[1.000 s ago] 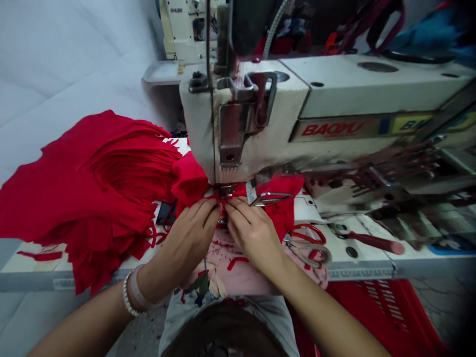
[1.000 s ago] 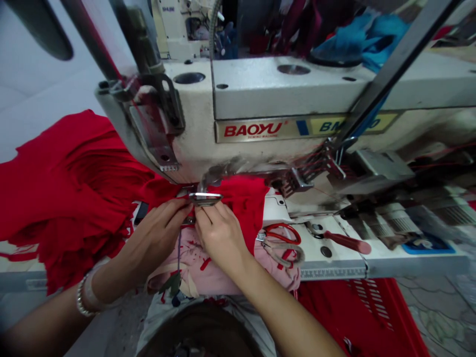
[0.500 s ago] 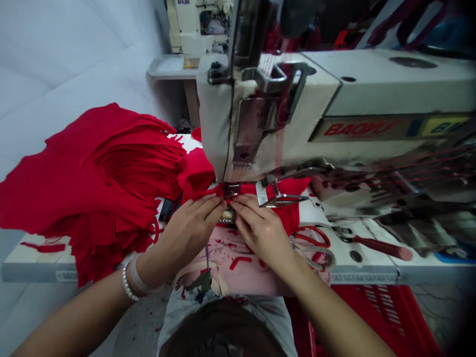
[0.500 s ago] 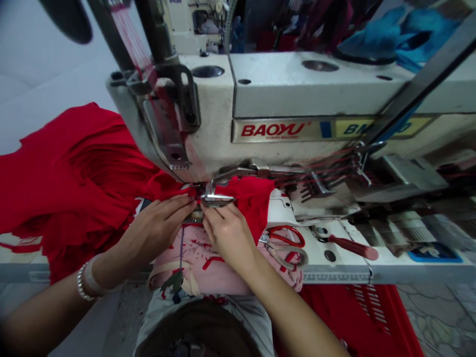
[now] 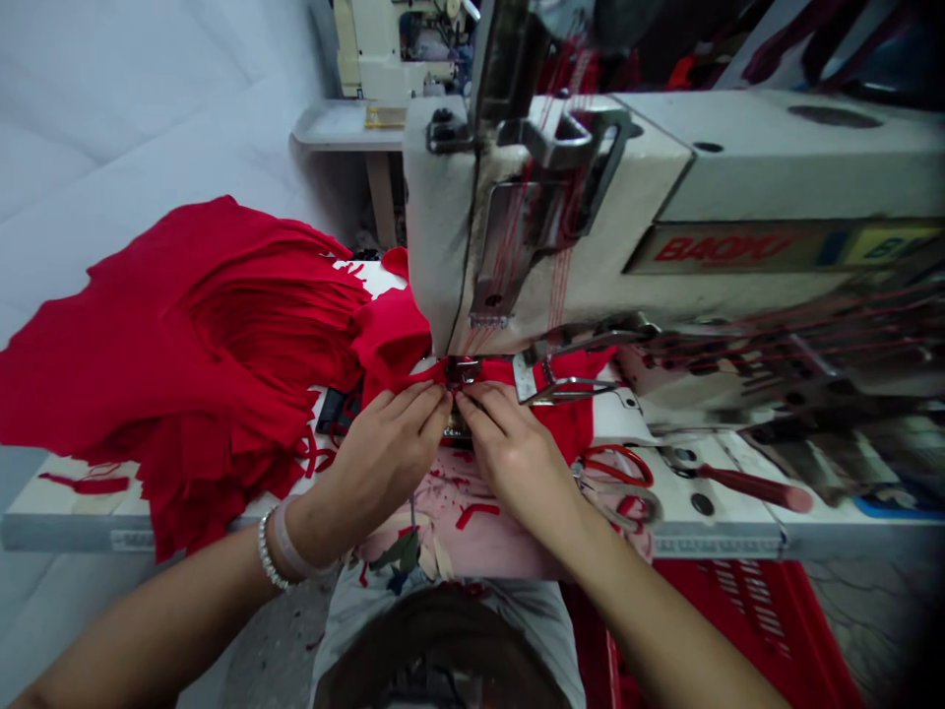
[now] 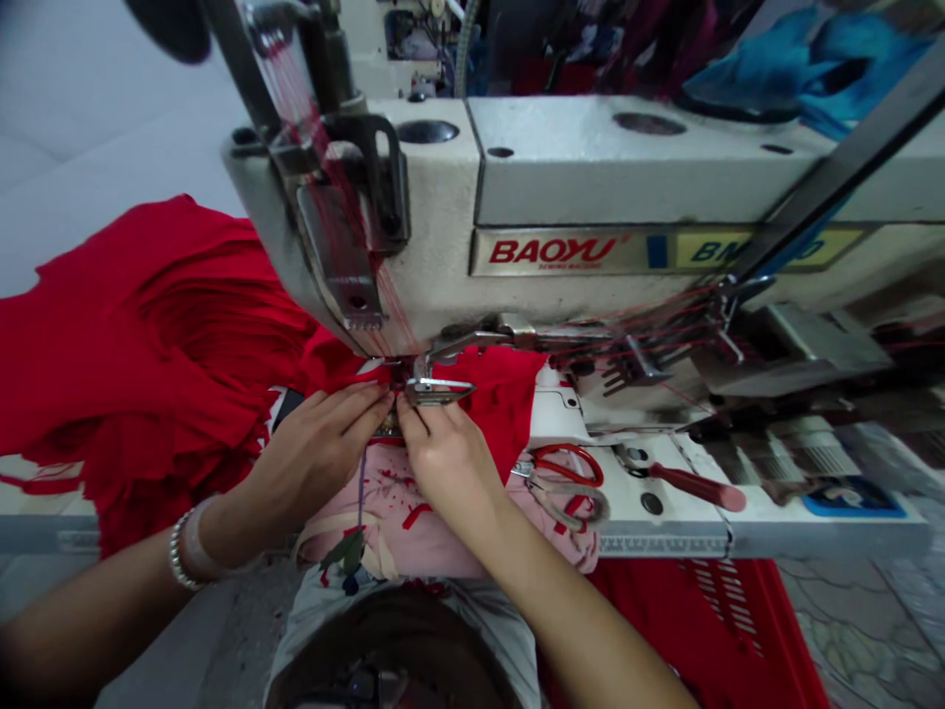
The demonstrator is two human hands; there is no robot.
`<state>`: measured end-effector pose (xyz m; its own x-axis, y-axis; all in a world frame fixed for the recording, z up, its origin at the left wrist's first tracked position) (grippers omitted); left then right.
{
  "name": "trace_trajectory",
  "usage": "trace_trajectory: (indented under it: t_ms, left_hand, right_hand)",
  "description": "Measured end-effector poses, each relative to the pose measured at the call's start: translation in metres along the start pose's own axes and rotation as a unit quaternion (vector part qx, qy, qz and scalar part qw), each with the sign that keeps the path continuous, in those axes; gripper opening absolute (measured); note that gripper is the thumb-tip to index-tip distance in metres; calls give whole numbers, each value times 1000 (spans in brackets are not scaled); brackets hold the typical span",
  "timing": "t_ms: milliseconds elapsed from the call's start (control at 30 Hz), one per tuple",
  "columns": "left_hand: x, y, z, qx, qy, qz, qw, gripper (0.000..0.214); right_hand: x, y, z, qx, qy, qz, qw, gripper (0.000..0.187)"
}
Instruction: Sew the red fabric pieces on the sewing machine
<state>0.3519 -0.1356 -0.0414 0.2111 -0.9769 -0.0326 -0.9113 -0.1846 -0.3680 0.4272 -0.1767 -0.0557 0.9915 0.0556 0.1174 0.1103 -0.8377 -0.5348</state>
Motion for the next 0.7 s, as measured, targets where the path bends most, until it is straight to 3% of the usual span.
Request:
trace_trajectory:
  t_ms: [200, 267, 333, 400, 467, 500, 567, 600, 667, 700]
  left_hand:
    - [-1, 4, 2, 4, 55, -21, 998, 31]
    - [-15, 12, -1, 56, 108, -65, 990, 26]
    - [-42, 28, -7, 153, 156, -159, 963, 33]
    - [-74, 52, -5, 222, 230, -285, 904, 60]
    - [-97, 73, 20, 173, 384, -403, 812, 72]
    - [-100, 81, 36, 119, 476, -446, 748, 72]
    - [-96, 96, 55, 42, 608, -497, 618, 64]
    - [-96, 103, 56, 41, 641, -514, 568, 59]
    - [-105, 117, 44, 125, 672, -538, 494, 50]
    - [-112, 122, 35, 191, 682, -536, 460, 47]
  right_hand:
    - [-18, -3, -15, 48, 69, -100, 991, 24]
    - [-15, 8, -22, 59, 34, -116, 991, 23]
    - [0, 27, -31, 87, 10, -67, 994, 22]
    - [31, 54, -39, 130, 11, 87, 988, 17]
    - [65, 87, -33, 109, -48, 263, 958, 15]
    - [76, 102, -21, 58, -126, 324, 936, 18]
    - [81, 125, 4, -49, -325, 394, 858, 24]
    - [82, 132, 7, -61, -407, 421, 809, 26]
    - [94, 140, -8, 26, -465, 494, 734, 26]
    - [101, 138, -24, 102, -436, 514, 732, 25]
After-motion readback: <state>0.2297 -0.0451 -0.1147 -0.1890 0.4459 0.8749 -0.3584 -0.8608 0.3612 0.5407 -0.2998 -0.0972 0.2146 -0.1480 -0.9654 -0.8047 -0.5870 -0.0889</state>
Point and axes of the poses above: each hand's wrist, its own y-axis away from the middle knuckle, its own z-axis out of the palm, x = y × z, the point moved 8 cm from there along -y, towards the middle knuckle, and after that the axes turned 12 degrees about y, right-handed, at the moved point
